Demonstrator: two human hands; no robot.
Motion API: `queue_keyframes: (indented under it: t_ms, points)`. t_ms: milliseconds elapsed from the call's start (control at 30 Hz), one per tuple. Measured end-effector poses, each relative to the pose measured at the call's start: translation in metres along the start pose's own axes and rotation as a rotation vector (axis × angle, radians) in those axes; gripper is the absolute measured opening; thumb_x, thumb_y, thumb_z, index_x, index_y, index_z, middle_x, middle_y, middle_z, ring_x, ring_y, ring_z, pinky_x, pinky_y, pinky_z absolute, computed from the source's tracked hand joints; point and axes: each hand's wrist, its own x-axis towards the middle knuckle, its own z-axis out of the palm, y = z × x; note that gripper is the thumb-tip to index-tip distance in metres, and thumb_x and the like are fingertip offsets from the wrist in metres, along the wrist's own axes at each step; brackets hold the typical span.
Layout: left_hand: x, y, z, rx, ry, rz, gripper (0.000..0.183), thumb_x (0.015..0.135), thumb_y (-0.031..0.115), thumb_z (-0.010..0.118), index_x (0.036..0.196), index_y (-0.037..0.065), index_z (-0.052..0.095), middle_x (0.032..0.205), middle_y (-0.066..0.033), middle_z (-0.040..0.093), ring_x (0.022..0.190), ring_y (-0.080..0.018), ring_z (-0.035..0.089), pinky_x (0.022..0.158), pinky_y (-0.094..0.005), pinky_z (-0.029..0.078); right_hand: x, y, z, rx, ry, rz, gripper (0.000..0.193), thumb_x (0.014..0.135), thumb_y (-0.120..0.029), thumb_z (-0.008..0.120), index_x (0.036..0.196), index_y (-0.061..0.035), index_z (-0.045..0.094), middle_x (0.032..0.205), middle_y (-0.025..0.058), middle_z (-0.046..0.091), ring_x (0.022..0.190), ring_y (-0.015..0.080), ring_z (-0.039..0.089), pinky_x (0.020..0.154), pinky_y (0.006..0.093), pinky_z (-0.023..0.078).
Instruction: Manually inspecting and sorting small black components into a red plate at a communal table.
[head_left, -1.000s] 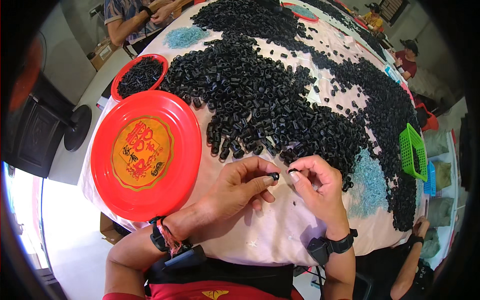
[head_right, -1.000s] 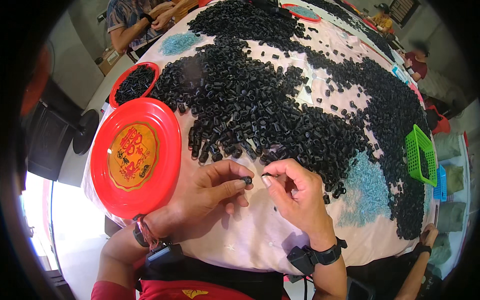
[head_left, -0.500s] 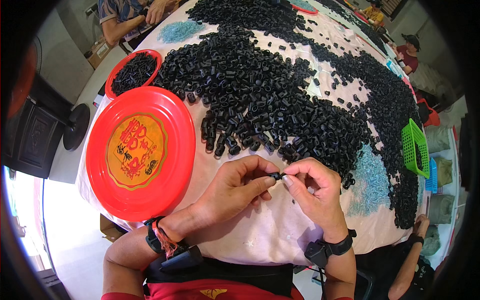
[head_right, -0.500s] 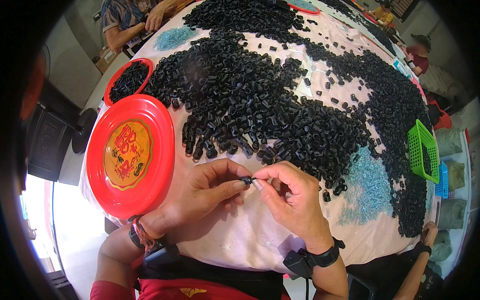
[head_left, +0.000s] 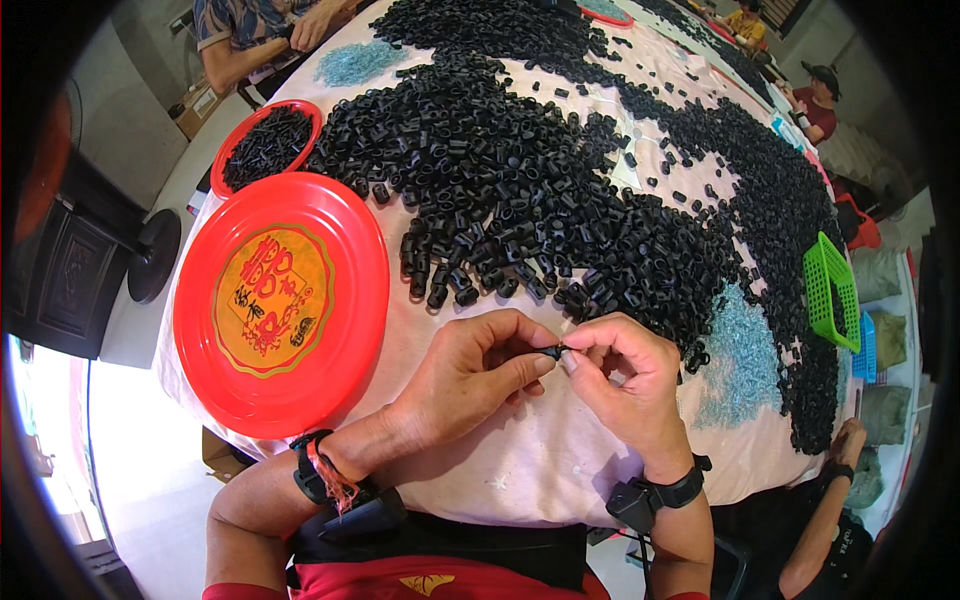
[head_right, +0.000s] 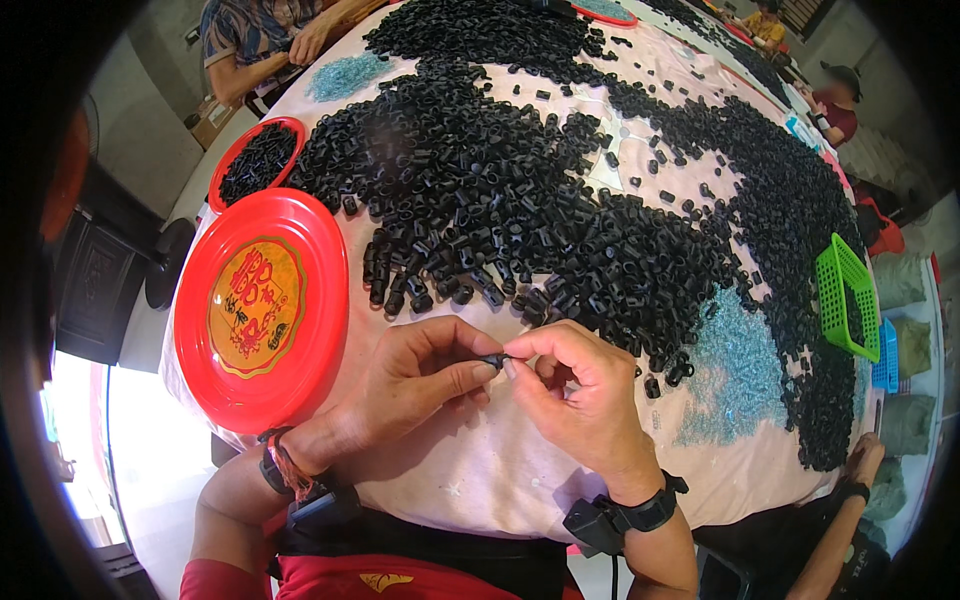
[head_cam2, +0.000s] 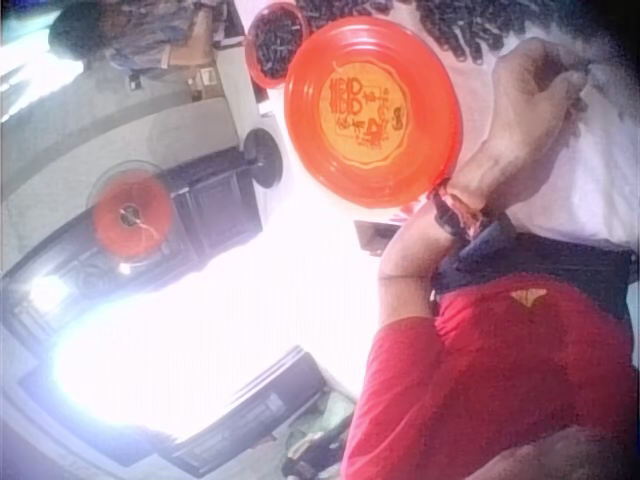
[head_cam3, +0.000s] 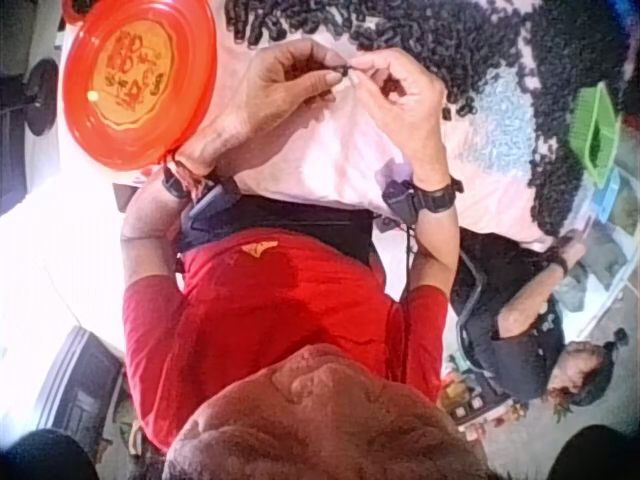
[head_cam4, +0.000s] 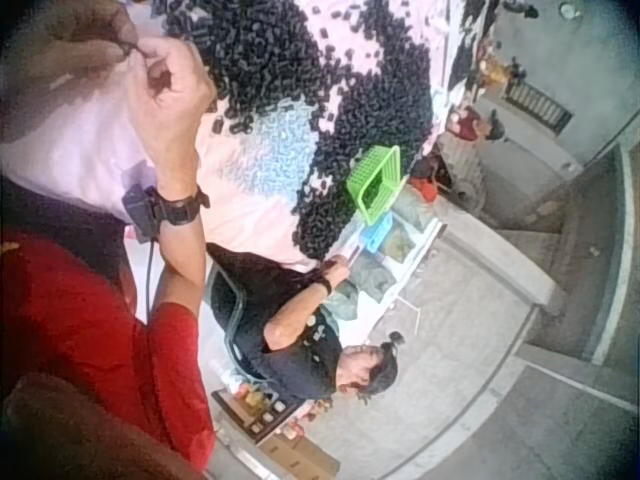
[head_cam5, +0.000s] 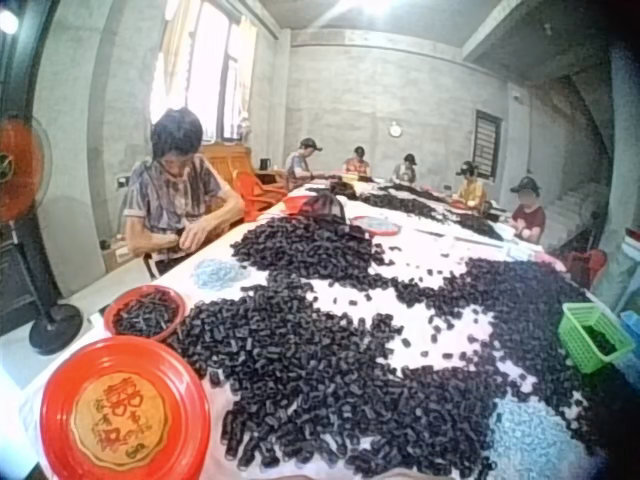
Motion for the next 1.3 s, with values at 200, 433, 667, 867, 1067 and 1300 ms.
queue_keyframes:
  t_ms: [200,433,667,867,1067,1300]
  points:
    - [-0.002,0.001,0.0,0.113,-0.006,0.063,0.016,0.102,0.009,0.068,0.112,-0.003,0.067,0.09,-0.0016,0.069,0.079,-0.0062,0.065,0.069,-0.0235,0.055,-0.001,-0.003,0.002,-0.037,0.0,-0.058,0.015,0.083,0.006,0.074,0.096,-0.0011,0.072,0.089,0.0042,0.07,0.065,0.0056,0.058,0.058,0.0216,0.047]
    - [-0.004,0.002,0.003,0.302,0.046,0.101,0.012,0.1,0.007,0.068,0.106,-0.003,0.068,0.081,-0.0035,0.069,0.073,-0.0054,0.064,0.064,-0.0244,0.054,0.0,-0.005,0.001,-0.078,-0.044,-0.065,0.014,0.082,0.006,0.073,0.095,0.0002,0.071,0.089,0.0061,0.07,0.067,0.0089,0.063,0.058,0.0235,0.05]
    - [-0.001,0.0,0.011,0.164,0.112,0.011,0.014,0.102,0.008,0.066,0.11,-0.004,0.067,0.082,-0.0041,0.069,0.07,-0.0063,0.063,0.06,-0.0237,0.052,0.004,-0.006,0.003,-0.136,-0.025,-0.067,0.015,0.084,0.007,0.071,0.098,0.0015,0.071,0.092,0.0097,0.07,0.07,0.0125,0.067,0.06,0.0252,0.053]
    - [0.005,-0.001,0.015,-0.107,0.19,-0.054,0.019,0.103,0.012,0.066,0.111,-0.005,0.067,0.086,-0.0053,0.07,0.072,-0.0074,0.065,0.062,-0.0227,0.053,0.007,-0.014,0.007,-0.199,-0.016,-0.173,0.034,0.079,0.005,0.076,0.113,0.001,0.074,0.103,0.0144,0.072,0.088,0.0227,0.073,0.071,0.0307,0.059]
    - [0.01,-0.002,0.012,-0.154,0.079,-0.055,0.019,0.102,0.017,0.068,0.107,-0.002,0.068,0.088,-0.0057,0.07,0.075,-0.0091,0.065,0.065,-0.0238,0.052,0.002,-0.01,0.004,-0.322,-0.02,-0.277,0.051,0.069,0.002,0.083,0.119,-0.0011,0.073,0.11,0.0161,0.072,0.097,0.0312,0.071,0.086,0.0378,0.058]
    - [0.012,-0.003,0.005,-0.254,-0.066,-0.119,0.021,0.105,0.02,0.065,0.112,0.001,0.067,0.101,-0.0031,0.069,0.091,-0.0085,0.065,0.084,-0.0256,0.054,0.004,-0.015,0.008,-0.256,-0.007,-0.034,0.059,0.066,0.003,0.083,0.123,-0.0025,0.073,0.115,0.0139,0.07,0.1,0.0273,0.07,0.085,0.0342,0.056]
